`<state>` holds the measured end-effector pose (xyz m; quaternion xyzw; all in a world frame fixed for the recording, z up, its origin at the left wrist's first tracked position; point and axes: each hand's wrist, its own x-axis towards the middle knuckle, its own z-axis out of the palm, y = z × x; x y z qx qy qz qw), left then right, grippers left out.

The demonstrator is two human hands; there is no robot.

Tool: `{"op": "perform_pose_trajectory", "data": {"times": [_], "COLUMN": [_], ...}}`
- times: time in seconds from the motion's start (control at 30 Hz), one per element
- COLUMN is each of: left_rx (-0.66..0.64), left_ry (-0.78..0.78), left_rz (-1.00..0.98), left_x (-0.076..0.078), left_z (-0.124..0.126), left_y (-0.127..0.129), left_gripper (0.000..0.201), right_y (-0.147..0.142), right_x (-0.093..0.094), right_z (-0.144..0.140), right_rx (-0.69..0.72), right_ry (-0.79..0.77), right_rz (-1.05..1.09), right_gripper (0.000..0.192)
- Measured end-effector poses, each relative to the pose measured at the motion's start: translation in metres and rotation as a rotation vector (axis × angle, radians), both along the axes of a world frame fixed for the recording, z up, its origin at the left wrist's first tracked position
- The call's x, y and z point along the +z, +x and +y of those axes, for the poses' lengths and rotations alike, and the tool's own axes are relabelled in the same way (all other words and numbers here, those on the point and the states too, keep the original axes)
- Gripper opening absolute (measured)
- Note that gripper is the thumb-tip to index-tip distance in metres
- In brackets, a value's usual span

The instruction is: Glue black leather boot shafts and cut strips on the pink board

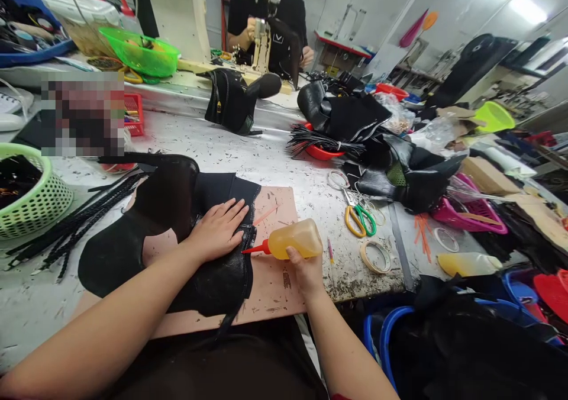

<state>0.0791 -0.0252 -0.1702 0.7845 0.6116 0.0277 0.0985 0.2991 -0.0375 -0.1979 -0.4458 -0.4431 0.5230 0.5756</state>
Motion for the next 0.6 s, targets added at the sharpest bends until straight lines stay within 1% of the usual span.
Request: {"op": "perform_pose_trajectory", "data": {"times": [0.13,0.3,0.4,0.6], "left_rx": [-0.008,-0.014,-0.021,-0.017], "left_ry": [0.015,0.023,0.026,0.026], "left_rz": [0.01,0.018,0.02,0.03], "left_x": [-0.002,-0.001,0.0,0.002], "left_z": [0.0,0.0,0.0,0.001], "left_y": [0.0,0.0,0.0,0.002], "left_gripper": [0.056,0.056,0.056,0.055], "right_y": [0.001,0.001,0.004,0.012], "right_x": [-0.002,0.0,0.001,-0.001], "right_z": [-0.005,-0.011,-0.015,-0.028], "right_rx": [-0.013,-0.081,-0.092,-0.109], "right_ry": [-0.055,-0.102,-0.141,-0.128], "right_rz": [0.055,0.11,0.124,0.08], "right_gripper": [0.055,0.049,0.046,0.041]}}
